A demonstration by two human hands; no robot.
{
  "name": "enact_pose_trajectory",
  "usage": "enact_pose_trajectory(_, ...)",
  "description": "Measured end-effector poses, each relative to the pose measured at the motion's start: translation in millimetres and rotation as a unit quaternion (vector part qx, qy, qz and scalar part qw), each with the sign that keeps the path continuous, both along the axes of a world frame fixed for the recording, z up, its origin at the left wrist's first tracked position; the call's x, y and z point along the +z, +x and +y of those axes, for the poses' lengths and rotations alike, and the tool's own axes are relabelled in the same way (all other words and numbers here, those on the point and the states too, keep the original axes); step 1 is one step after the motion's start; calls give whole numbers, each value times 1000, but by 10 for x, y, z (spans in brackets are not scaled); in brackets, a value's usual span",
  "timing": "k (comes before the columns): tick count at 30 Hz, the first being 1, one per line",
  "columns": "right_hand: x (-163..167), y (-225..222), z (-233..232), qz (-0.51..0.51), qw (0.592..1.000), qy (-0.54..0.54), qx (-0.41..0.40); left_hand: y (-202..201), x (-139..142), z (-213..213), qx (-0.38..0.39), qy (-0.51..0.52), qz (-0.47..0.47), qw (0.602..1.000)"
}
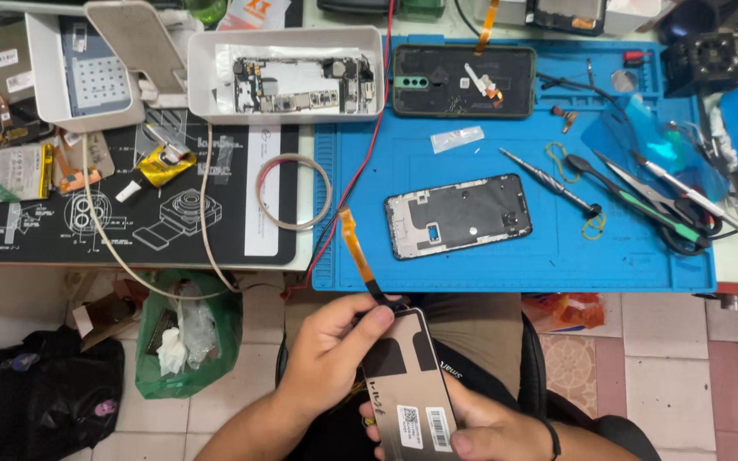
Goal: The person cleans old adhesive residue from a phone frame using a yellow adhesive remover tool, scrapes the frame edges with a metal pry tool, presses a black adhesive film onto the frame, and then handles a replacement screen assembly by its flex cable.
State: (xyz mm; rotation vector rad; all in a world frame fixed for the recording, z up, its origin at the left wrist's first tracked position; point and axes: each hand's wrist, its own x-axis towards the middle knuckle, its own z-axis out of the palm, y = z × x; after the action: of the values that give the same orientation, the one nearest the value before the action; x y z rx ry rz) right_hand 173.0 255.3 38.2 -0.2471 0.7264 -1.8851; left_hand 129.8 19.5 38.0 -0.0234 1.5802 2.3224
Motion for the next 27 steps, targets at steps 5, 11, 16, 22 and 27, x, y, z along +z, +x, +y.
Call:
enact_pose_trajectory(5,-63,-26,19,220,929,175,-240,-51,-7,15,-23,-39,19,999)
enact_pose_trajectory(11,255,-281,-174,532,620,366,-446,-109,88,73,-55,-45,30,997)
enact_pose_trajectory(16,494,-466,-313,658,508,383,-404,-192,-5,57,-60,-17,54,997)
enact_pose_trajectory(22,517,-479,-375,644,502,396,-420,-233,-85,34,-79,25,54,995)
enact_pose_trajectory(27,489,-463,-369,643,498,399,-424,-209,-72,34,-87,8,66,994)
